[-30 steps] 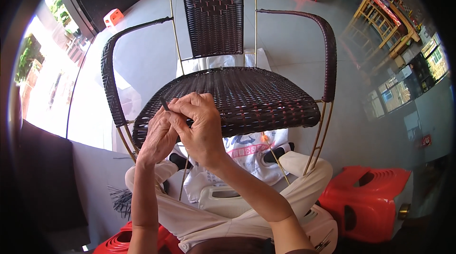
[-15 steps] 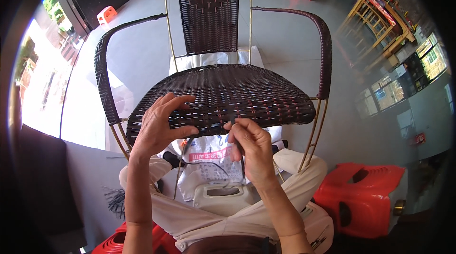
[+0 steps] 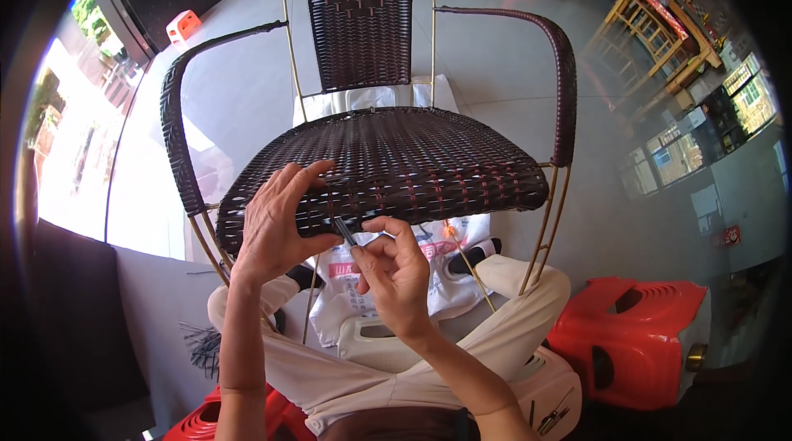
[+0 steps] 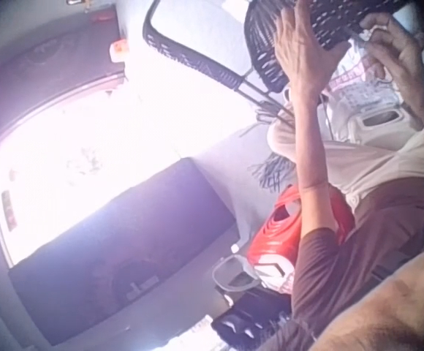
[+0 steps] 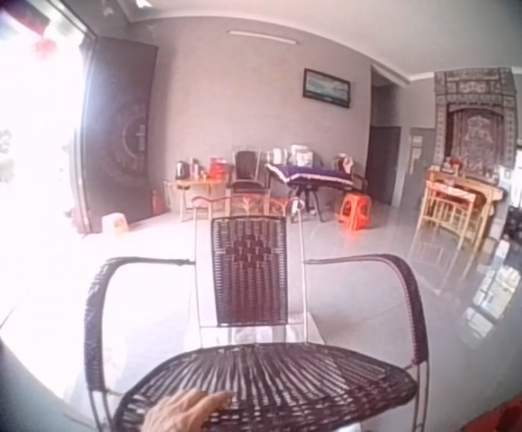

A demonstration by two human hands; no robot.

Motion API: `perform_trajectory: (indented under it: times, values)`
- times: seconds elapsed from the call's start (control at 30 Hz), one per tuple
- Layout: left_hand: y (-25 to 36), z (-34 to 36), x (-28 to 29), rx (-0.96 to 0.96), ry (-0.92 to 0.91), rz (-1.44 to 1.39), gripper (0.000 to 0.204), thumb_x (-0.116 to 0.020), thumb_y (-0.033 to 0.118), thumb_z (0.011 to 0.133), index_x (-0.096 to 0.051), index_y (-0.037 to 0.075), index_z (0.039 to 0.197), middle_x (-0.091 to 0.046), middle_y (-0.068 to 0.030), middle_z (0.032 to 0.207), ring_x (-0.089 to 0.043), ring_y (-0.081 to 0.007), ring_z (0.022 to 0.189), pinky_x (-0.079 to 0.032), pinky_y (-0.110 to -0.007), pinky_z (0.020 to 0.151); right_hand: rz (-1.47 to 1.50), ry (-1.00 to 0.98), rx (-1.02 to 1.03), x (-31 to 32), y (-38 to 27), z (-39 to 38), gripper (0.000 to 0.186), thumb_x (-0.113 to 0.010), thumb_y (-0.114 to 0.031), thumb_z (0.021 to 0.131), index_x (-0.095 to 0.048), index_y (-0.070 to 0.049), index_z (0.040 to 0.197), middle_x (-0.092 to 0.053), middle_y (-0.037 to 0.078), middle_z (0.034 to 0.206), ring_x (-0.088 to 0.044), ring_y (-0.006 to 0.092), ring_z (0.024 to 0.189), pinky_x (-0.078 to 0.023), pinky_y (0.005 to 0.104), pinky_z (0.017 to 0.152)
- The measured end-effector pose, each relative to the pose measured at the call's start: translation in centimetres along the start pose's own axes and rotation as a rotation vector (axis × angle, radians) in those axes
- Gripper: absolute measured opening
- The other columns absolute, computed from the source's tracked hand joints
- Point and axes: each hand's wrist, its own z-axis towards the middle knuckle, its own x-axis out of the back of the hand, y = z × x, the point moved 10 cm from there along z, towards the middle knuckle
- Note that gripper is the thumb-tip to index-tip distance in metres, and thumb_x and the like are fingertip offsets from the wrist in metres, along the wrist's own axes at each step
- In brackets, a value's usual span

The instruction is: The person weaves a black strap through the backrest of a chair with a gold frame and secures it using pliers.

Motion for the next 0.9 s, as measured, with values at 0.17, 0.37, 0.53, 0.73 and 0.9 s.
perform_trajectory:
  times: [0.17, 0.37, 0.53, 0.73, 0.9]
  values:
    - [-0.3, -0.5, -0.4, 0.027, -0.001, -0.013, 0.082, -0.076, 0.012, 0.046, -0.044, 0.011, 0.121, -0.055, -0.0052, 0.091, -0.054, -0.0238, 0.085, -0.043, -0.035, 0.075, 0.047, 0.115, 0.006, 1.6, 0.2, -0.7, 0.021, -0.055, -0.001, 0.081, -0.044, -0.001, 0.099, -0.056, 0.005, 0.066, -0.047, 0.0055, 0.048, -0.038, 0.0170, 0.043]
    - [-0.4, -0.9, -0.1, 0.002, 0.065, 0.015, 0.081, -0.076, 0.011, 0.047, -0.043, 0.010, 0.121, -0.057, -0.0048, 0.093, -0.055, -0.0228, 0.084, -0.044, -0.034, 0.073, 0.070, 0.068, -0.013, 0.9, 0.5, -0.8, 0.020, -0.055, 0.000, 0.081, -0.045, -0.001, 0.098, -0.057, 0.006, 0.068, -0.048, 0.0056, 0.049, -0.038, 0.0173, 0.043]
    - [-0.3, -0.9, 0.1, 0.004, 0.084, -0.008, 0.080, -0.074, 0.010, 0.047, -0.044, 0.011, 0.121, -0.057, -0.0047, 0.093, -0.055, -0.0228, 0.084, -0.045, -0.034, 0.072, 0.110, 0.042, -0.085, -0.4, 1.2, -0.7, 0.018, -0.055, -0.001, 0.082, -0.046, -0.002, 0.096, -0.057, 0.006, 0.067, -0.049, 0.0058, 0.049, -0.038, 0.0172, 0.043]
    - [-0.4, -1.0, 0.1, 0.001, 0.103, -0.001, 0.078, -0.071, 0.009, 0.046, -0.046, 0.011, 0.120, -0.057, -0.0039, 0.093, -0.056, -0.0221, 0.083, -0.045, -0.033, 0.071, 0.176, 0.035, -0.098, -1.4, 1.6, -0.5, 0.015, -0.054, -0.001, 0.082, -0.046, -0.002, 0.094, -0.056, 0.005, 0.065, -0.048, 0.0059, 0.048, -0.039, 0.0177, 0.042]
    - [-0.4, -1.0, 0.1, -0.004, 0.109, -0.002, 0.077, -0.071, 0.009, 0.047, -0.046, 0.011, 0.119, -0.057, -0.0040, 0.092, -0.056, -0.0217, 0.082, -0.045, -0.033, 0.071, 0.166, 0.096, -0.047, -1.3, 1.6, -0.6, 0.014, -0.051, 0.001, 0.081, -0.044, -0.002, 0.092, -0.055, 0.008, 0.062, -0.046, 0.0096, 0.044, -0.042, 0.0225, 0.043]
